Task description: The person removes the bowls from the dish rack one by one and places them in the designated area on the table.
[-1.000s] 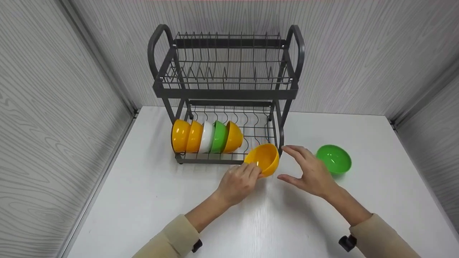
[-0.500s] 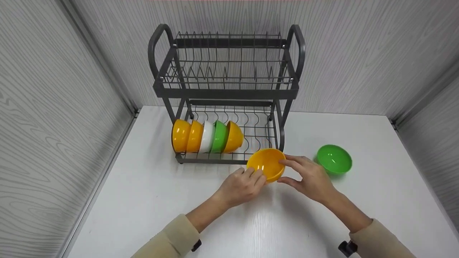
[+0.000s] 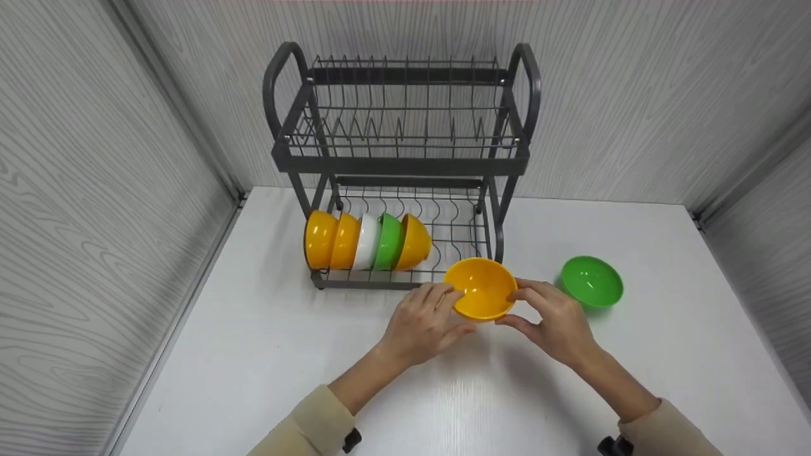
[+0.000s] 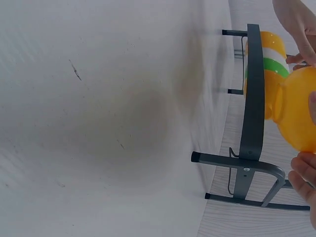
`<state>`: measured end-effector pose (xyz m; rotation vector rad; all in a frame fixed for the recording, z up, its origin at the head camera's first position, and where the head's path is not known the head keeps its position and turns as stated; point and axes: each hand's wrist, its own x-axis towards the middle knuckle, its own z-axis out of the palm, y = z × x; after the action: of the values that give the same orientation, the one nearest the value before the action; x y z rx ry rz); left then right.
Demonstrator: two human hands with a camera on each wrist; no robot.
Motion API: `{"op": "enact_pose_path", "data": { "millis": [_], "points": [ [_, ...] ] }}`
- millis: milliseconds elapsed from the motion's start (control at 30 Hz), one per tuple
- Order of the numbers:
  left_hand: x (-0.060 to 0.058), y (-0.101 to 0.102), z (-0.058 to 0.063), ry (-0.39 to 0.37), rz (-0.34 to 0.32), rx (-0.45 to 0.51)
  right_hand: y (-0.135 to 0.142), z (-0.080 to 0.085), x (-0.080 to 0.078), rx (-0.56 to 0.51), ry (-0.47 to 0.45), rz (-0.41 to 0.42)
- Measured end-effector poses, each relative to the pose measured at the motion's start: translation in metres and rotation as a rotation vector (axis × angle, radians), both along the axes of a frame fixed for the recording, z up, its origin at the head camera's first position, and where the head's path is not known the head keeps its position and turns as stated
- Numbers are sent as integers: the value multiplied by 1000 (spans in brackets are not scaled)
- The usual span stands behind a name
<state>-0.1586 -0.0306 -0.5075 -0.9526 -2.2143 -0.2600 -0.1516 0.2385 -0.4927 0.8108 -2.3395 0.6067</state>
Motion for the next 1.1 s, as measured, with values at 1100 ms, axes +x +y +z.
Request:
{"op": "enact_pose_path", "data": {
  "millis": [1100],
  "points": [
    [1,8,-6,-723,-172,457,-2,1,23,-193,-447,69]
  ]
}}
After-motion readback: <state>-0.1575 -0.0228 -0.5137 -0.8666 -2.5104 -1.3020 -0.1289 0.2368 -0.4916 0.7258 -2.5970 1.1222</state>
